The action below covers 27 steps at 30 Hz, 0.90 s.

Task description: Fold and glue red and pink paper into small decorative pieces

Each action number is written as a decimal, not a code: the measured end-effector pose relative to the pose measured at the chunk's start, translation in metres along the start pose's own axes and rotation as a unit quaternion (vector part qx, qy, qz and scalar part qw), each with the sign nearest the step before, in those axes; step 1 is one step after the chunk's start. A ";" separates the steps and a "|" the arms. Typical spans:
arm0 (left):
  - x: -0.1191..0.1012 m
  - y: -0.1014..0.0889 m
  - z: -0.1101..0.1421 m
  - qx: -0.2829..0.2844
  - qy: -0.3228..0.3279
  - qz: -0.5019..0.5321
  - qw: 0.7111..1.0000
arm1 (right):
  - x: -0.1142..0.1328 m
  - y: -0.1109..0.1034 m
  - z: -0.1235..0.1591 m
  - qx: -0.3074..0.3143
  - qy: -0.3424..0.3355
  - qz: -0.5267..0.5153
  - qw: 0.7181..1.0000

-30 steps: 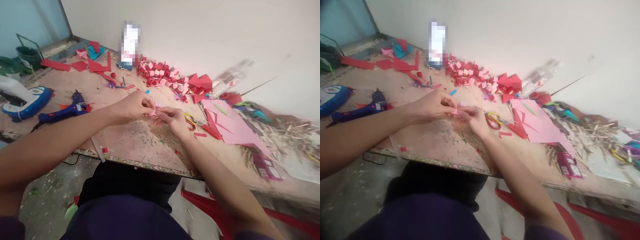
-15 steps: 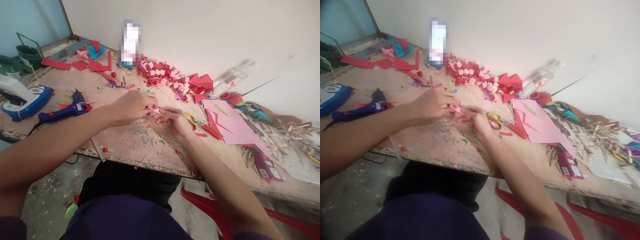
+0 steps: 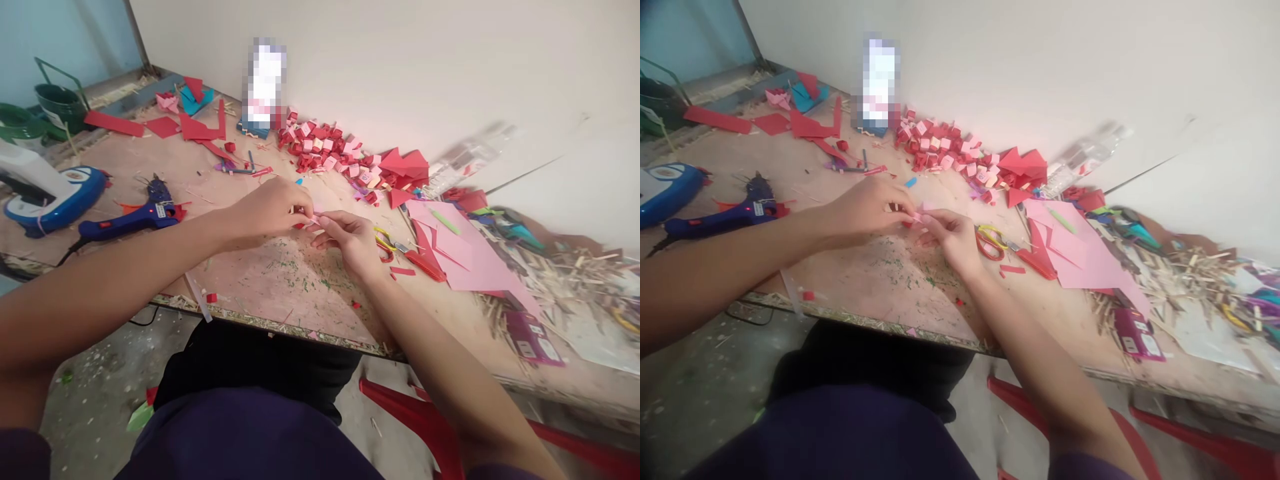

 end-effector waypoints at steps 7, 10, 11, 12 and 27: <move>-0.003 -0.006 0.000 -0.013 -0.116 0.105 0.988 | 0.009 0.001 0.002 -0.023 -0.065 0.082 0.994; 0.001 -0.004 -0.001 -0.004 -0.127 0.133 0.983 | 0.007 -0.001 0.001 -0.027 -0.056 0.056 0.996; 0.001 -0.003 -0.001 -0.001 -0.126 0.132 0.983 | 0.006 -0.002 0.000 -0.024 -0.042 0.036 0.998; 0.001 -0.003 -0.001 0.000 -0.123 0.125 0.984 | 0.004 -0.003 -0.001 -0.017 -0.022 0.014 1.000; 0.005 0.001 0.003 0.027 -0.092 0.137 0.986 | -0.001 0.000 -0.001 0.045 0.000 0.022 0.999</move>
Point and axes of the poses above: each hand's wrist, its own z-axis away from the middle knuckle, its own y-axis out of the palm, x = y × z, the point moved 4 cm from there along -z, towards the middle knuckle, and after that the axes turned 4 degrees about y, right-handed, at the moved point
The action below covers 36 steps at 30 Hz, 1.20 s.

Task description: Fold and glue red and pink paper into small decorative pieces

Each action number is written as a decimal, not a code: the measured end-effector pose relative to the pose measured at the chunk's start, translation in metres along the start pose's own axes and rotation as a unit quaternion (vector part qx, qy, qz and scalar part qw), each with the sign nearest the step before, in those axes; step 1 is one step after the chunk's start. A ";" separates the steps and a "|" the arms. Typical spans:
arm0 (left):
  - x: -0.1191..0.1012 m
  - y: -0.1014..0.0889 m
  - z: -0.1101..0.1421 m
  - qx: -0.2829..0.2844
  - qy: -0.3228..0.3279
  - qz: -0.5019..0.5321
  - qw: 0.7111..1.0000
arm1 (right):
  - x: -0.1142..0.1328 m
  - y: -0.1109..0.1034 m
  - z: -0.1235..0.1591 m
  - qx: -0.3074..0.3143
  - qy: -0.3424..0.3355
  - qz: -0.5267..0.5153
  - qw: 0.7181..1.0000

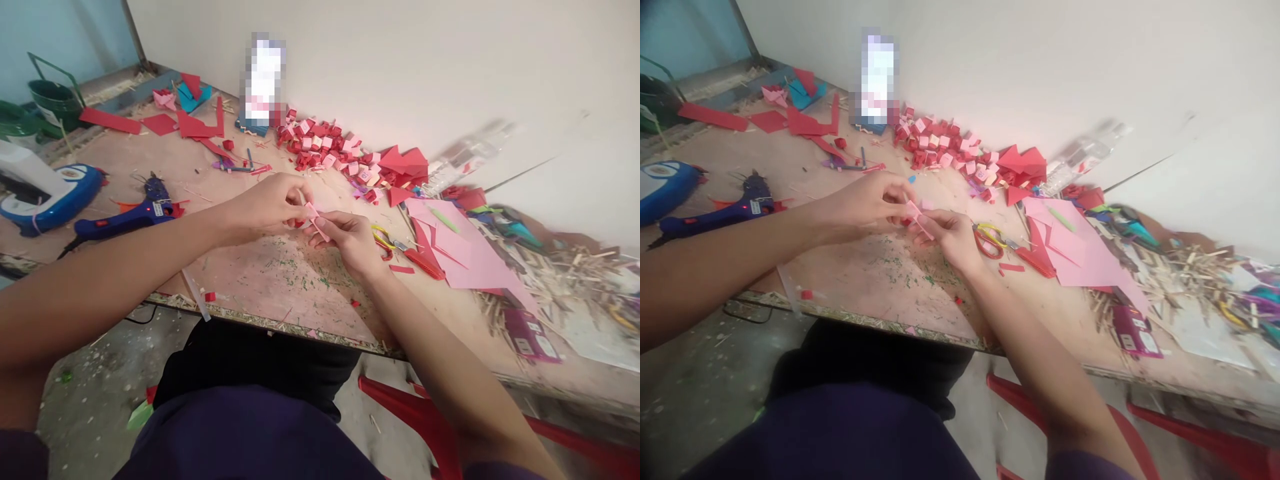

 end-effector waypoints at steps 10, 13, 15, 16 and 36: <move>0.008 0.004 -0.005 0.030 -0.035 0.057 0.997 | 0.001 0.002 0.000 0.000 -0.031 0.032 0.999; 0.007 0.004 -0.004 0.034 -0.038 0.065 0.997 | 0.001 0.004 0.000 0.002 -0.022 0.017 1.000; 0.006 0.004 -0.003 0.037 -0.040 0.070 0.996 | 0.001 0.004 0.000 0.005 -0.013 0.000 1.000; 0.005 0.003 -0.003 0.039 -0.038 0.073 0.996 | 0.001 0.004 0.000 0.007 -0.008 -0.007 1.000; 0.004 0.000 -0.003 0.025 -0.020 0.037 0.999 | 0.005 0.006 0.003 0.005 -0.042 0.053 0.998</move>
Point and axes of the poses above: each hand's wrist, its own z-axis away from the middle knuckle, its own y-axis out of the palm, x = y × z, the point moved 4 cm from there along -z, towards the middle knuckle, and after that the axes turned 4 degrees about y, right-handed, at the moved point
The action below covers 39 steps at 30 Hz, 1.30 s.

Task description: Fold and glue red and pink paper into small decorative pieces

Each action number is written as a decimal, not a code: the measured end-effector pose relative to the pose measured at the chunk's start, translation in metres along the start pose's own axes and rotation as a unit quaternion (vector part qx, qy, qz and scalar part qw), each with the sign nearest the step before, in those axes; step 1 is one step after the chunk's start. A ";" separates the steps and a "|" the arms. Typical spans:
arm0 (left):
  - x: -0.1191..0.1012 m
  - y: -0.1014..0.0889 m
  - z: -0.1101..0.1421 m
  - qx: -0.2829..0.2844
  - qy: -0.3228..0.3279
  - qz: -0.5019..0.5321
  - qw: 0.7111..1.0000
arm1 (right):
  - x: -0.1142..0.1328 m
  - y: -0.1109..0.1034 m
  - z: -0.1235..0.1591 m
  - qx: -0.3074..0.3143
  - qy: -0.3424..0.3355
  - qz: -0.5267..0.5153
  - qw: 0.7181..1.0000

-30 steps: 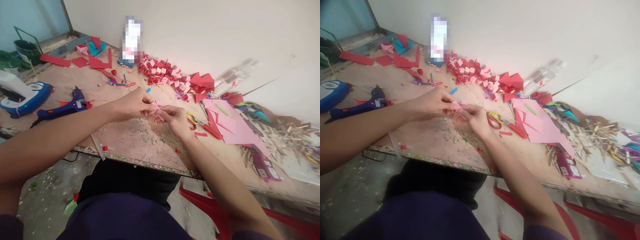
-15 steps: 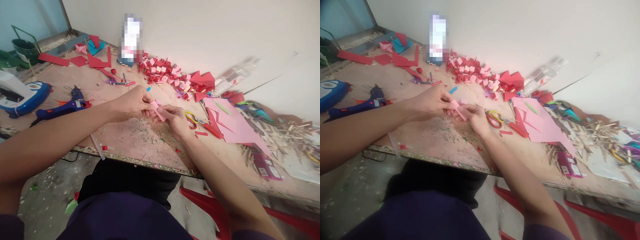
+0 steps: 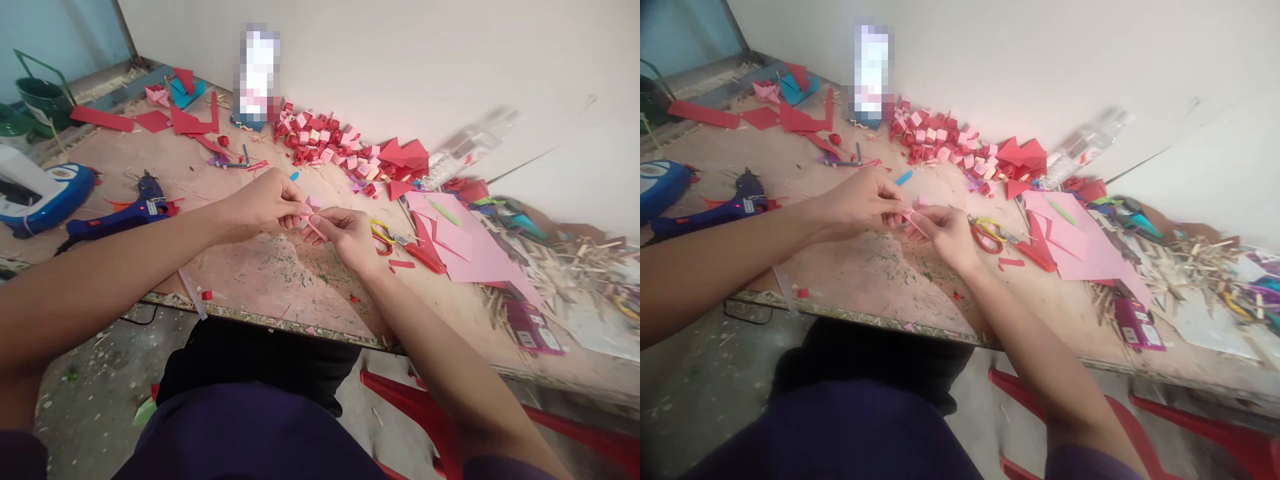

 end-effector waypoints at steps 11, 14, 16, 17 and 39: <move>0.004 -0.005 0.000 -0.013 -0.008 -0.033 0.999 | -0.004 0.000 -0.001 0.051 0.032 -0.011 0.998; 0.003 -0.007 -0.001 -0.009 0.000 -0.041 0.999 | -0.004 0.000 -0.002 0.043 0.036 -0.012 0.998; 0.002 -0.008 -0.002 -0.011 0.002 -0.047 0.999 | -0.002 0.000 -0.002 0.029 0.027 -0.016 0.999; 0.001 -0.009 -0.002 -0.012 0.003 -0.048 0.999 | 0.000 -0.001 -0.002 0.023 0.019 -0.017 0.999; -0.020 -0.005 0.004 -0.022 0.044 -0.122 0.991 | -0.007 -0.004 -0.004 0.062 0.087 -0.099 0.989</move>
Point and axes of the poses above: each hand's wrist, its own z-axis away from the middle knuckle, its own y-axis out of the palm, x = y × z, the point moved 4 cm from there along -z, towards the middle knuckle, and after that the axes turned 4 degrees about y, right-handed, at the moved point
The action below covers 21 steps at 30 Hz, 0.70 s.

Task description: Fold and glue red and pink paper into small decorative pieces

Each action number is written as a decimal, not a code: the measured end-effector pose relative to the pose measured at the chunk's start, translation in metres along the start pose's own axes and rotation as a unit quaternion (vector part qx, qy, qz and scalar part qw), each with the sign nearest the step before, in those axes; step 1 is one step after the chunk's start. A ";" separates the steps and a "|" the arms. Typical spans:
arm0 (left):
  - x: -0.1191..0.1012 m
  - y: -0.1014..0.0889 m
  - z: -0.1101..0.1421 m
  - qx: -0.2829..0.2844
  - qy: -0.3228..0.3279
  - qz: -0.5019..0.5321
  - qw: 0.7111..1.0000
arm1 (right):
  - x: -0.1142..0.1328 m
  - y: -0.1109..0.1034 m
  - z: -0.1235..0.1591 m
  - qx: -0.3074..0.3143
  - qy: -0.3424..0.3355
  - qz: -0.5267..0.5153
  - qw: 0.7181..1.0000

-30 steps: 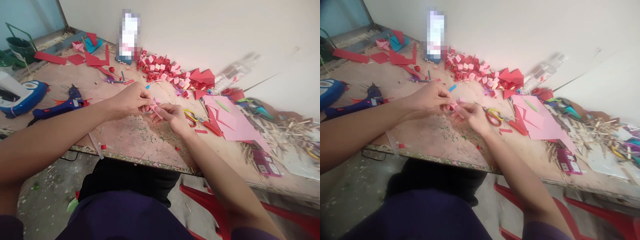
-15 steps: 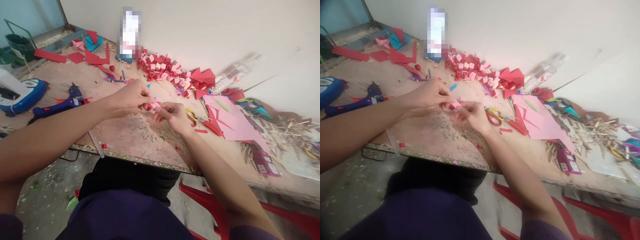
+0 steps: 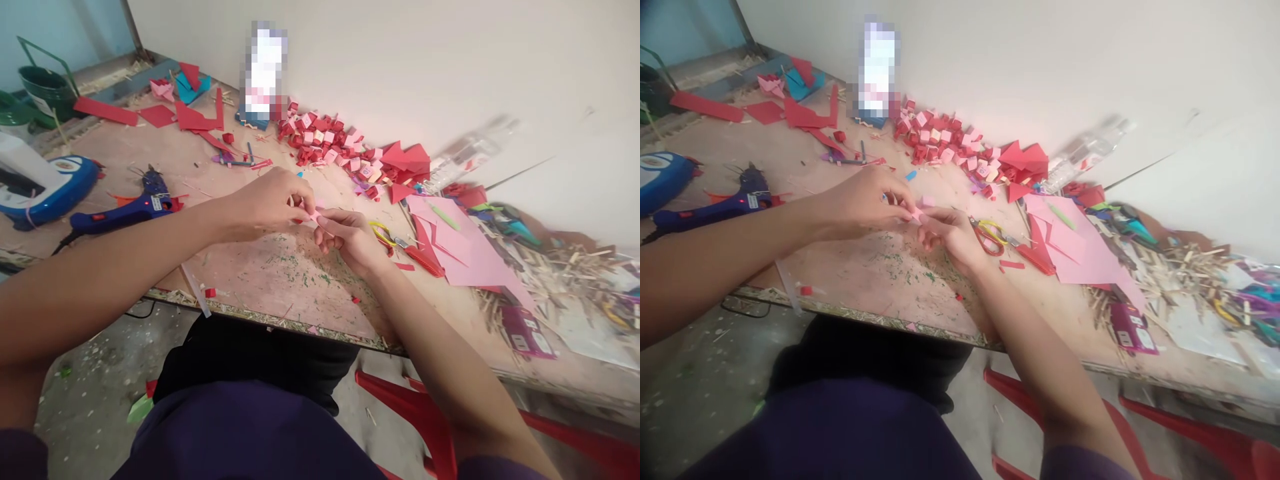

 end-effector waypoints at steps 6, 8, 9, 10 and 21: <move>0.001 0.001 0.001 -0.022 -0.038 0.009 0.999 | 0.003 -0.001 0.001 -0.019 -0.057 0.072 0.996; 0.001 0.001 0.001 -0.029 -0.041 0.019 0.999 | 0.005 -0.001 0.002 -0.018 -0.083 0.107 0.991; 0.000 0.001 0.002 -0.030 -0.040 0.025 0.998 | 0.006 -0.001 0.002 -0.020 -0.094 0.125 0.988; 0.000 0.002 0.002 -0.030 -0.038 0.030 0.998 | 0.006 0.000 0.003 -0.023 -0.102 0.140 0.985; 0.006 0.004 -0.001 0.035 -0.031 0.027 0.999 | 0.012 0.005 0.009 -0.056 -0.168 0.264 0.948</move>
Point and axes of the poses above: each hand's wrist, its own z-axis away from the middle knuckle, its own y-axis out of the palm, x = y × z, the point moved 4 cm from there along -z, towards the middle knuckle, and after that the axes turned 4 degrees about y, right-handed, at the moved point
